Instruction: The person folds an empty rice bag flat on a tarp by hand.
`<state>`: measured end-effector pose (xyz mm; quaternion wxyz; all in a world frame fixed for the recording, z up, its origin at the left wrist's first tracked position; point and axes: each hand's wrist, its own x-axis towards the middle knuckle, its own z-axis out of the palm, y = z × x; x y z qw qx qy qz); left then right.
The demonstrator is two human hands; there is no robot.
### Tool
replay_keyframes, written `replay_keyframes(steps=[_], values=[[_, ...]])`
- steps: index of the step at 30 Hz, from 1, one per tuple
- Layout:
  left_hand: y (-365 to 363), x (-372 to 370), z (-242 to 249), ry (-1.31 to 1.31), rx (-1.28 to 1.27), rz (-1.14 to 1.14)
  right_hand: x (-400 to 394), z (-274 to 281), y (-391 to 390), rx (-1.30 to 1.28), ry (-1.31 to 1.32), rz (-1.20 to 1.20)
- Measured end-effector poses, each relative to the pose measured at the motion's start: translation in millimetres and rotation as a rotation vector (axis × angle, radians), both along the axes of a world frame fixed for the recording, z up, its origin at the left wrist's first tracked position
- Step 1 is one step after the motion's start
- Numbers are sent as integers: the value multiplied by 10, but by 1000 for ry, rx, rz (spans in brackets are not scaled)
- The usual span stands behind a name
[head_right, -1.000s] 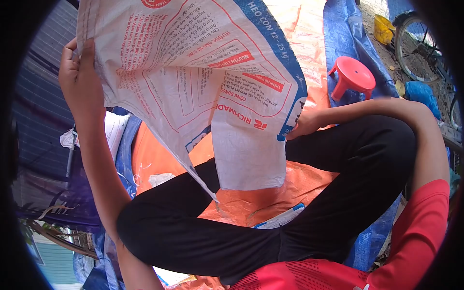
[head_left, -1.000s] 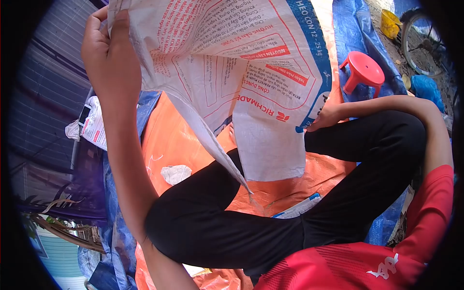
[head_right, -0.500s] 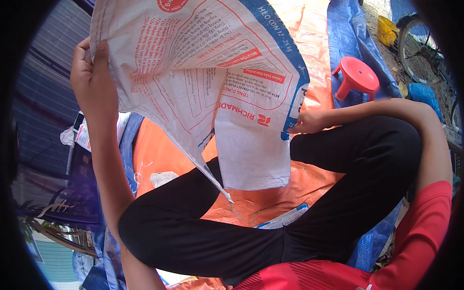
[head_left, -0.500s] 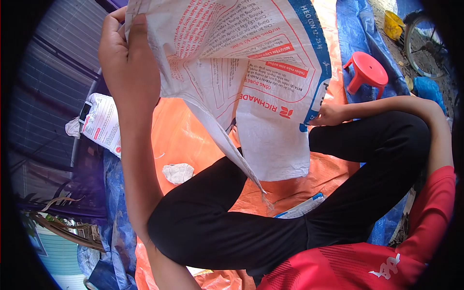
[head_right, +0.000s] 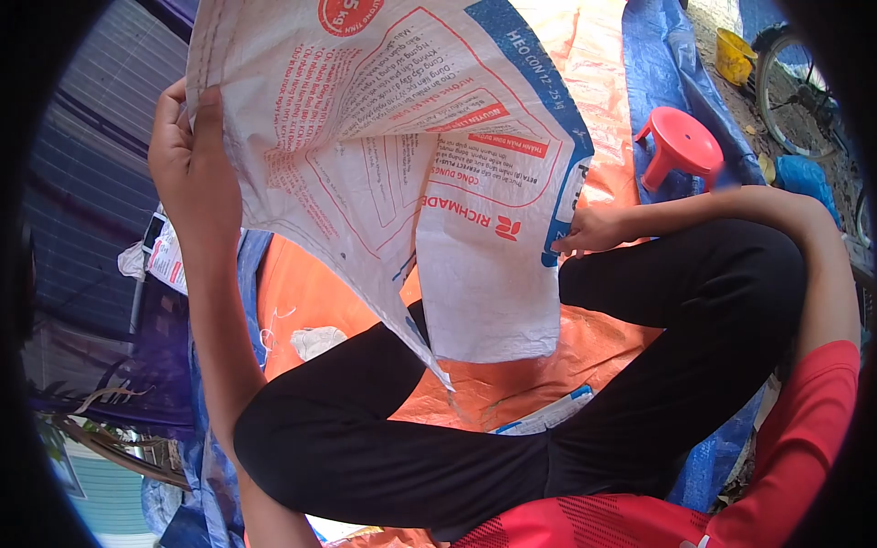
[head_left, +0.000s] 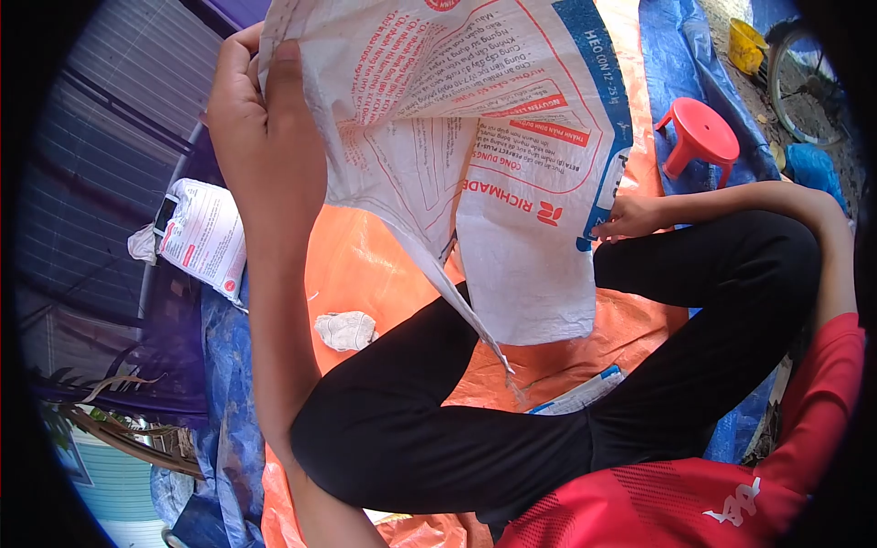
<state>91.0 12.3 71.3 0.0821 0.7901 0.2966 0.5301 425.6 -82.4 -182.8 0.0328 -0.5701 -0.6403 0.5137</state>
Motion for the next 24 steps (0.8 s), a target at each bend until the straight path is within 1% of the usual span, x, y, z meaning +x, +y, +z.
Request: replay_keyframes(steps=[6,9,14,18,21,24], values=[[-29,-16,-11,14,-20,2,12,-31,43,-42,-58,-1],[-26,-24,-14,17,-14,-5,10,-8,41,-14,-14,-1],[-29,-33,-27,21,-15,0,51,-83,75,-5,-44,2],[-12,-52,-43,16,-23,-1,51,-103,82,4,2,-21],[-1,-65,-57,22,-16,-1,15,-1,50,20,11,-20],[47,-101,-70,63,45,19,42,-42,70,29,-10,-3]])
